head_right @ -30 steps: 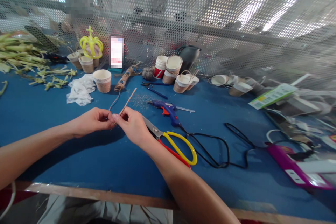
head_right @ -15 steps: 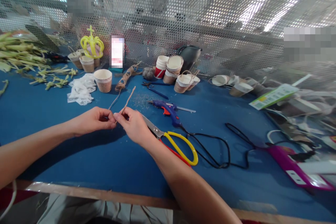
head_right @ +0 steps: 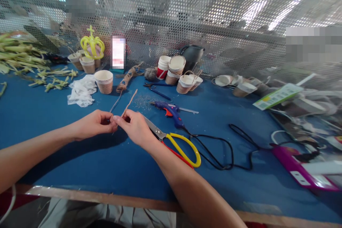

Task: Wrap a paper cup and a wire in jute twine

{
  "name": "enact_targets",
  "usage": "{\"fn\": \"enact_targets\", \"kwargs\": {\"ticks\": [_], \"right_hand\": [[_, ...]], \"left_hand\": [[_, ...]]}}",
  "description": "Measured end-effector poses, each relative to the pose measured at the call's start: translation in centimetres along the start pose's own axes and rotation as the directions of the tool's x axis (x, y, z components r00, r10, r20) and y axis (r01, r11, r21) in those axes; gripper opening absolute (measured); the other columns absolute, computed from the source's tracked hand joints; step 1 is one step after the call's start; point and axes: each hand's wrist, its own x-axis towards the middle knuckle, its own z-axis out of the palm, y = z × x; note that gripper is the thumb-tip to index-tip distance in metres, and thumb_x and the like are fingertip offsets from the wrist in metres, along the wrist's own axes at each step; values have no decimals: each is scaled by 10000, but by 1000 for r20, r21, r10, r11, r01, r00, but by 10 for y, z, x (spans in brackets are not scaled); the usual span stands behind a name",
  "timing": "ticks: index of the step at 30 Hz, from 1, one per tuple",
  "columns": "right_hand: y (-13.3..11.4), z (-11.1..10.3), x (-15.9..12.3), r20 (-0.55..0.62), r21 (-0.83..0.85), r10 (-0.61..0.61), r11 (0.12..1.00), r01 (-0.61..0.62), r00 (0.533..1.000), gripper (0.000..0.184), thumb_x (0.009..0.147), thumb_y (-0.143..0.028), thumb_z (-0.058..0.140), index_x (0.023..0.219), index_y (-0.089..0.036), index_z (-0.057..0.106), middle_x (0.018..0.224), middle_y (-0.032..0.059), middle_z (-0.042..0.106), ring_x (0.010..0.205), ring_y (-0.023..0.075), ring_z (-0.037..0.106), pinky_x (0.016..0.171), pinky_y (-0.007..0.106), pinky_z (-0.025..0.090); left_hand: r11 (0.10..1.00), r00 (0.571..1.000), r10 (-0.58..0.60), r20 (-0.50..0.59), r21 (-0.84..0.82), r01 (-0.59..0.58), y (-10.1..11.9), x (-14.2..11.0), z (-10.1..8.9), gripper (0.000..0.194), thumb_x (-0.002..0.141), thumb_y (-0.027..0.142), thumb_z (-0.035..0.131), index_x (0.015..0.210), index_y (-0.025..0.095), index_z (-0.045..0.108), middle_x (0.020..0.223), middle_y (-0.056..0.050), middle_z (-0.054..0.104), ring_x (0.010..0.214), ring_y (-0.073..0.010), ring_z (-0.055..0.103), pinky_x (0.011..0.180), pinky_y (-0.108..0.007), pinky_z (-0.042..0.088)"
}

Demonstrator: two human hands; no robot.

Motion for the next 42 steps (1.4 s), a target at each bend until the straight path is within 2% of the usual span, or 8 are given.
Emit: {"fn": "enact_targets", "kwargs": {"ticks": [4,9,11,16,25,28,34,42], "right_hand": [[1,0,0,8,34,16,999,-16,1000,316,746,-415,514,566,-167,436,474,-53,405,438,66,349,420,204,286],[-1,-2,0,87,260,4,965,-26,996,249,793,-399,441,715,-167,483,616,-22,503,492,71,456,458,202,368],[-1,-2,0,94,282,3,959,-30,996,232,786,-375,459,691,-165,485,621,-20,512,495,68,461,478,204,385],[1,0,1,35,202,23,979,-30,999,269,770,-378,489,606,-171,438,539,-33,472,472,74,430,448,206,351],[1,1,1,-62,-13,-32,999,31,998,318,767,-371,488,534,-179,390,477,-59,364,460,72,326,452,220,282],[1,1,1,-61,0,-26,1000,26,998,319,763,-379,494,535,-178,395,476,-60,369,456,70,330,448,217,287],[0,-1,0,104,197,-26,980,5,994,197,774,-345,477,688,-167,476,599,-29,493,484,73,440,462,207,360],[4,-1,3,21,123,4,992,-7,1000,213,783,-341,479,662,-166,467,552,-31,480,466,81,428,456,216,348]], "left_hand": [[1000,1000,-5,-4,-13,5,1,1,0,125,666,234,558,612,125,528,575,45,510,556,-75,444,578,-209,348],[997,997,-69,-24,-27,69,4,1,-3,102,644,222,573,625,123,559,593,25,551,519,-67,441,508,-193,333],[996,996,-85,-19,-27,85,5,1,-3,95,642,216,573,630,123,564,591,23,553,502,-60,431,478,-183,322],[998,997,-68,-21,-10,68,3,1,-2,86,645,212,572,637,126,575,609,21,571,524,-64,463,496,-183,350],[999,999,-31,-33,-20,30,2,0,1,58,635,183,564,609,131,565,605,17,590,594,-99,524,636,-228,409],[1000,999,-24,-29,-18,23,3,0,1,61,632,184,565,601,132,564,601,21,586,589,-100,521,635,-228,407],[997,997,-71,-30,-28,70,4,1,-1,94,640,215,576,602,130,565,570,31,555,508,-67,450,506,-194,349],[996,997,-82,-13,-43,81,4,1,-4,148,642,256,596,680,114,579,614,15,557,515,-61,430,451,-180,287]]}}
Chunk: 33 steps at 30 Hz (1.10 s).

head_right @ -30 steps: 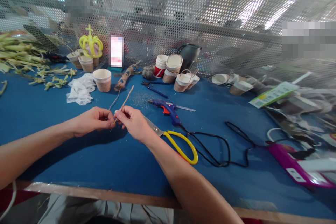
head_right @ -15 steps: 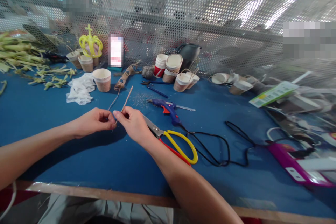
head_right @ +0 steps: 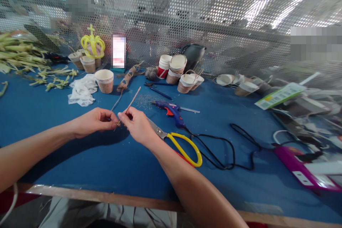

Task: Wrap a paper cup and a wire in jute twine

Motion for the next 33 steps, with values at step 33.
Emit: {"fn": "enact_targets", "kwargs": {"ticks": [33], "right_hand": [[-5,3,-3,34,69,-57,996,55,998,171,773,-310,496,700,-156,507,609,-15,527,504,83,447,480,212,354]], "left_hand": [[995,996,92,-21,36,-91,-5,0,3,174,694,285,554,636,121,555,571,35,530,543,-75,448,550,-205,353]]}}
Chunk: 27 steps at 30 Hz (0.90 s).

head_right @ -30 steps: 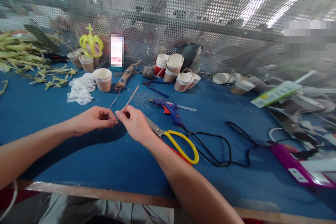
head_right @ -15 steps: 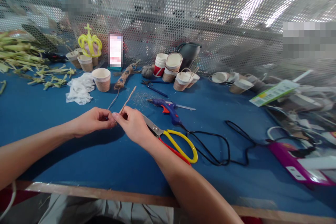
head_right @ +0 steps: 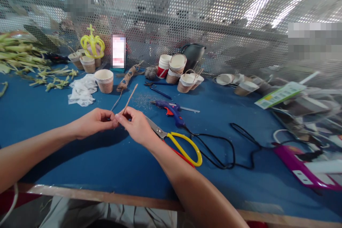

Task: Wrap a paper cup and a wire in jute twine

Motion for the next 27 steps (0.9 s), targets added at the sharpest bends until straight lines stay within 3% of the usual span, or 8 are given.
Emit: {"fn": "enact_targets", "kwargs": {"ticks": [9,21,24,27], "right_hand": [[0,0,2,-88,-171,24,984,-39,996,193,777,-297,496,647,-154,494,510,-43,452,460,77,382,461,215,311],[-2,2,-1,-103,-273,-15,962,-14,995,212,768,-294,515,621,-141,517,539,-27,491,502,81,397,490,215,315],[0,1,-1,-79,-214,-1,977,-16,997,256,765,-337,514,590,-153,480,512,-41,448,486,76,379,472,213,316],[0,1,-1,-4,-5,56,998,-56,998,274,793,-396,444,649,-164,466,556,-36,448,505,82,424,461,208,363]], "left_hand": [[1000,999,-28,-18,8,28,-2,2,-2,130,621,243,606,628,126,547,597,22,561,548,-86,480,565,-224,365],[999,999,26,-22,49,-24,-1,1,2,199,679,295,562,583,127,515,539,47,489,521,-69,419,517,-202,324],[1000,1000,24,-9,21,-24,0,0,1,202,688,298,562,586,129,520,523,57,459,497,-58,389,479,-192,291],[998,998,-10,-58,-59,6,2,0,0,202,690,309,571,600,136,516,515,65,438,450,-43,341,431,-185,246]]}}
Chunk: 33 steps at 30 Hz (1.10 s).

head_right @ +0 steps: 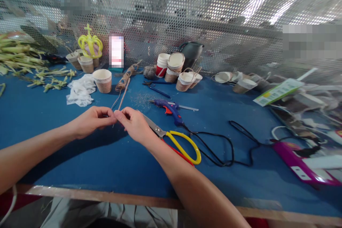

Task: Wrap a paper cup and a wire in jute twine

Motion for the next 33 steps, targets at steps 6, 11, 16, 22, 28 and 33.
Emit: {"fn": "enact_targets", "kwargs": {"ticks": [6,11,16,22,28,33], "right_hand": [[-1,-1,1,24,208,-35,978,29,999,145,744,-310,522,767,-169,494,679,-23,487,567,79,468,501,207,418],[-1,-3,1,-45,54,-24,998,26,999,153,756,-295,506,684,-168,464,614,-38,471,494,71,447,496,223,394],[-1,-2,1,-96,-60,-20,998,14,995,165,765,-298,498,668,-172,452,578,-41,465,479,81,447,474,226,356],[-3,0,0,-117,-115,-31,993,17,993,162,750,-295,515,657,-173,462,577,-38,476,498,83,434,479,224,352],[-3,-3,0,53,153,-15,988,7,998,126,735,-285,529,749,-170,479,671,-18,509,589,93,496,506,221,419],[-1,-6,1,55,117,15,993,-21,998,179,718,-315,561,680,-161,479,593,-36,502,487,68,458,485,217,394]], "left_hand": [[997,1000,-21,18,-73,23,1,-1,-1,242,698,344,572,593,134,514,463,75,386,415,-34,283,409,-183,204],[1000,999,-26,35,1,26,0,-1,-3,219,686,334,586,662,118,552,554,46,467,468,-42,337,437,-183,236],[999,999,-36,27,8,36,1,1,-4,196,661,299,599,707,111,571,621,26,522,504,-51,382,457,-184,267],[999,1000,-17,16,39,16,1,0,-2,187,680,297,577,661,112,558,580,30,508,490,-50,362,445,-184,240],[999,997,-12,82,48,8,1,-2,-3,253,696,366,570,676,114,579,561,38,483,474,-52,335,436,-188,239],[997,996,-9,90,76,2,0,0,-4,215,691,332,576,685,117,592,578,25,535,494,-60,395,461,-189,296]]}}
